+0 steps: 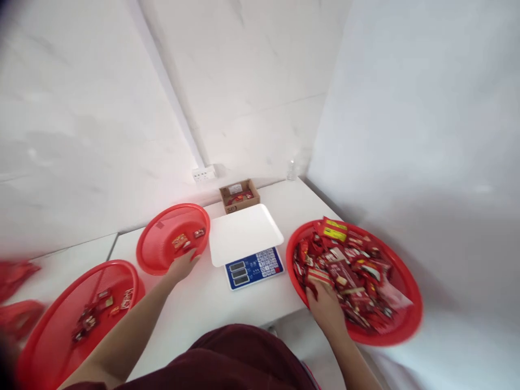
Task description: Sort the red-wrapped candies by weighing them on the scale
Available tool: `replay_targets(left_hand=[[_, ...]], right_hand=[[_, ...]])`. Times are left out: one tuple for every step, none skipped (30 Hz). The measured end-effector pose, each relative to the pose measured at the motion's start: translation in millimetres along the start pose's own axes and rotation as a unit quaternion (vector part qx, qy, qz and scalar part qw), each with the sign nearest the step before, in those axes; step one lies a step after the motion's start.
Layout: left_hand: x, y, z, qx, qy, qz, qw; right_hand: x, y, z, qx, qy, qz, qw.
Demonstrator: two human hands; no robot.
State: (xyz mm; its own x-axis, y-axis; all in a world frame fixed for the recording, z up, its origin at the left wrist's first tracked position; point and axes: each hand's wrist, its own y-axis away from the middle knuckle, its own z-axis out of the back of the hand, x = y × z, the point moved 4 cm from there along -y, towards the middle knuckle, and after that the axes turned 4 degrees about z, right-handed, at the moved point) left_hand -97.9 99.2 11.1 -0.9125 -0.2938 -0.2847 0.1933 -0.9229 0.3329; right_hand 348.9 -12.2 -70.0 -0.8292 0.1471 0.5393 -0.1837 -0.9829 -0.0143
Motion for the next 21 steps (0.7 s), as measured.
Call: replay_targets(left_hand=[[7, 4, -2, 0.011, -0.008, 0.002, 1.0], [14, 6, -3, 0.012, -0.035, 0.006, 0.999], [21, 7, -2, 0.01, -0.062, 0.004, 0.998], [29, 6, -1, 0.01, -0.087, 0.006, 0.996], [35, 5, -1, 0.011, -0.109, 0.003, 0.994], [40, 4, 0, 0.005, -0.123, -0.004, 0.992], [43, 3, 0, -0.007, -0.126, -0.006, 0.992], [43, 3, 0, -0.027, -0.124, -0.014, 0.992], [40, 4, 0, -0.055, -0.114, -0.025, 0.992], [34, 6, -2, -0.087, -0.099, -0.041, 0.99], [25, 9, -5, -0.118, -0.08, -0.065, 0.988], [14, 13, -9, -0.143, -0.058, -0.095, 0.983], [0, 17, -16, -0.158, -0.032, -0.131, 0.978], [-14, 22, -23, -0.161, -0.006, -0.169, 0.972], [-29, 28, -32, -0.155, 0.018, -0.205, 0.966], [-43, 34, -40, -0.143, 0.039, -0.236, 0.96], [-56, 40, -47, -0.13, 0.056, -0.261, 0.955], [-67, 46, -53, -0.115, 0.07, -0.279, 0.951], [-76, 52, -58, -0.102, 0.083, -0.291, 0.948], [-83, 57, -62, -0.09, 0.096, -0.299, 0.945], [-89, 62, -65, -0.079, 0.11, -0.304, 0.943]], right_hand=[[1, 0, 2, -0.001, 0.003, 0.004, 1.0], [2, -1, 6, 0.003, 0.008, 0.002, 1.0], [3, -2, 10, 0.002, 0.02, -0.006, 1.0], [3, -3, 14, 0.004, 0.04, -0.017, 0.999], [2, -3, 19, 0.011, 0.062, -0.037, 0.997], [0, -4, 22, 0.024, 0.076, -0.062, 0.995], [-2, -4, 25, 0.044, 0.088, -0.088, 0.991], [-3, -4, 26, 0.068, 0.095, -0.111, 0.987], [-3, -4, 27, 0.092, 0.1, -0.128, 0.982], [-3, -5, 27, 0.113, 0.103, -0.136, 0.979], [-2, -6, 27, 0.126, 0.105, -0.139, 0.977], [-1, -8, 27, 0.128, 0.096, -0.139, 0.977], [1, -10, 28, 0.121, 0.079, -0.139, 0.98], [1, -13, 28, 0.108, 0.056, -0.14, 0.983], [2, -16, 29, 0.094, 0.03, -0.142, 0.985], [1, -18, 30, 0.082, 0.005, -0.143, 0.986], [0, -20, 32, 0.072, -0.016, -0.143, 0.987], [-2, -22, 34, 0.066, -0.033, -0.14, 0.987], [-4, -23, 36, 0.062, -0.048, -0.138, 0.987], [-7, -24, 40, 0.055, -0.065, -0.138, 0.987], [-10, -24, 43, 0.046, -0.084, -0.138, 0.986]])
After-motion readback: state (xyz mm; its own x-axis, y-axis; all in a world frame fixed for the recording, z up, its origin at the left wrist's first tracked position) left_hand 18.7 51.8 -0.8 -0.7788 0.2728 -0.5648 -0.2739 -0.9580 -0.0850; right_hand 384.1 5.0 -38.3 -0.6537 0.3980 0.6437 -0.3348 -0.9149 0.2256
